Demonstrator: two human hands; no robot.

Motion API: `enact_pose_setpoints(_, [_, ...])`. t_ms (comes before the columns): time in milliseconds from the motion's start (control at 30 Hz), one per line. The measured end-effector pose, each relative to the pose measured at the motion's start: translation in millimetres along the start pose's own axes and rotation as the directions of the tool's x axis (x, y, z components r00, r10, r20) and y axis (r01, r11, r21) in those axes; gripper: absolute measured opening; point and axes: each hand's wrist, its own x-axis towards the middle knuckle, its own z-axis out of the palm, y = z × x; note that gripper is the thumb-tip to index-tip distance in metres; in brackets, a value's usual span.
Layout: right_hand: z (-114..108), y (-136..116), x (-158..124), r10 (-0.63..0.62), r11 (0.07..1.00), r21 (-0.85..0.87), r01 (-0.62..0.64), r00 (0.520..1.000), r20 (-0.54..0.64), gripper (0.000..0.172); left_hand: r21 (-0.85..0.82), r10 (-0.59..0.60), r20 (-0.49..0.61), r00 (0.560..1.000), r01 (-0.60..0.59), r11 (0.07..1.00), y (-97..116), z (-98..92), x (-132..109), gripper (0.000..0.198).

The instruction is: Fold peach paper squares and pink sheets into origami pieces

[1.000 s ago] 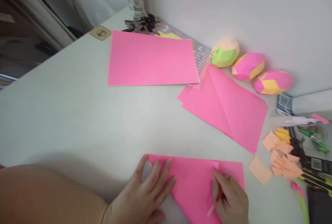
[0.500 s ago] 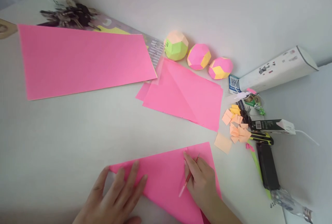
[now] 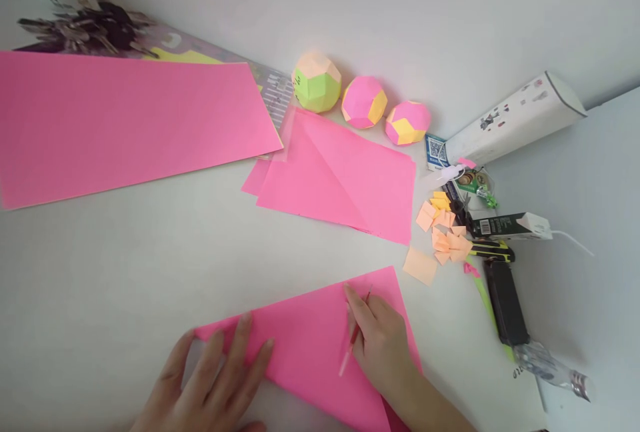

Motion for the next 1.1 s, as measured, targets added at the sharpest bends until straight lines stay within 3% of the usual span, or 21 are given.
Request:
enact_pose_setpoints(400, [-3.4,-3.1,5.4,-0.011,1.0,0.001,0.011,1.0,0.011,0.07,0.006,0.015,-0.007,1.0,-0.015,1.0,-1.2,0.7,0.0,0.077])
enact_pose_setpoints(1100, [-6.5,-6.2,9.0,-0.032,0.998,-0.047,0.035,0.998,0.05,0.081,0.005,0.022,0.001,1.0,-0.022,1.0,-0.9,0.6,-0.3,0.078])
